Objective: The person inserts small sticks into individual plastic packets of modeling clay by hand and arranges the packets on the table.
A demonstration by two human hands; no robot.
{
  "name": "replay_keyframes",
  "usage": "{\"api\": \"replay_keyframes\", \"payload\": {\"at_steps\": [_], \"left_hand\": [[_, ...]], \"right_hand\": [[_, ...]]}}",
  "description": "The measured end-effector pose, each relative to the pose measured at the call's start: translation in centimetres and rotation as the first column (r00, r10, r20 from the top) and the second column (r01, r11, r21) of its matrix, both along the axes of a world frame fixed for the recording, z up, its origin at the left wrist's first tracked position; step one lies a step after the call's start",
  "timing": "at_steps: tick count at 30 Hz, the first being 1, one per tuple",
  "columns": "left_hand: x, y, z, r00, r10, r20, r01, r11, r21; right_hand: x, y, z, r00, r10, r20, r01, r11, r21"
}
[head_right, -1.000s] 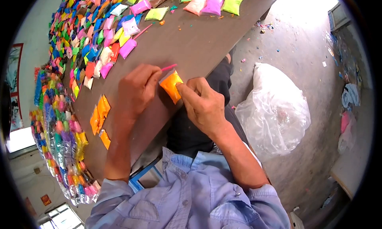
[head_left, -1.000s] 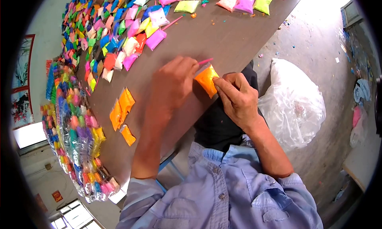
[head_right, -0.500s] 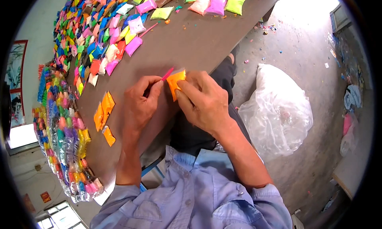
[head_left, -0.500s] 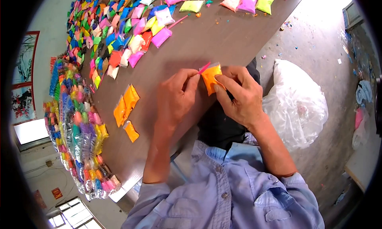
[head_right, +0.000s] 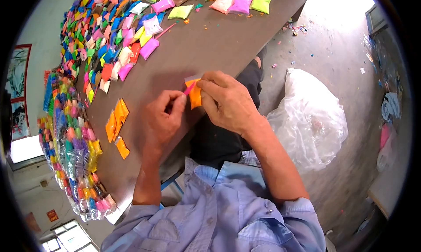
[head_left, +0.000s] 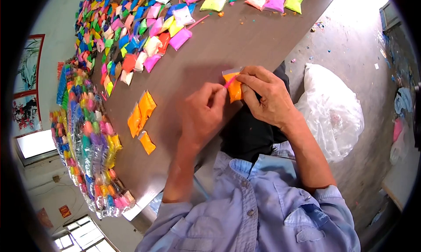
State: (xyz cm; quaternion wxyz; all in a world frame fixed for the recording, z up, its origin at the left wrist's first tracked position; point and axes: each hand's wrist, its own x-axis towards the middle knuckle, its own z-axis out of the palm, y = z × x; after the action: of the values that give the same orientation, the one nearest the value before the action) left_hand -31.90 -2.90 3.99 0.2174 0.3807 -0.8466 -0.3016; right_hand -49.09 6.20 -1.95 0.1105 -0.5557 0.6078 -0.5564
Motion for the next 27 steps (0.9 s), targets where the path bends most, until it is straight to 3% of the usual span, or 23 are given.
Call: {"api": "replay_keyframes", "payload": {"at_steps": [2, 4, 12, 14, 23, 27], "left_hand": [[0.6, 0.2, -1.2, 0.999, -0.040, -0.027, 0.039, 0.999, -0.016], [1.0, -0.5, -2.1, 0.998, -0.019, 0.058, 0.029, 0.985, -0.171], [1.4, 0.8, -0.4, 0.999, 0.006, 0.042, -0.003, 0.997, -0.072], [1.6, 1.3, -1.5, 0.997, -0.073, 0.027, 0.076, 0.987, -0.143], [2.3, 0.6, -1.6, 1.000, 0.024, 0.019, -0.018, 0.970, -0.244], [2.3, 1.5, -2.7, 0.996, -0.058, 0.063, 0.075, 0.944, -0.320]], "right_hand": [[0.2, 0.0, -0.1, 1.000, 0.004, 0.024, -0.004, 1.000, 0.000], [0.4, 0.2, -0.3, 0.999, -0.001, 0.034, 0.002, 1.000, -0.029], [0.6, 0.1, -0.3, 0.998, -0.001, 0.059, 0.003, 0.999, -0.032], [0.8, 0.1, -0.3, 0.996, -0.007, 0.084, 0.009, 1.000, -0.016], [1.3, -0.4, -0.2, 0.996, -0.089, -0.029, 0.089, 0.996, 0.008], [1.3, -0.8, -0.3, 0.992, -0.110, -0.067, 0.111, 0.994, 0.012]]}}
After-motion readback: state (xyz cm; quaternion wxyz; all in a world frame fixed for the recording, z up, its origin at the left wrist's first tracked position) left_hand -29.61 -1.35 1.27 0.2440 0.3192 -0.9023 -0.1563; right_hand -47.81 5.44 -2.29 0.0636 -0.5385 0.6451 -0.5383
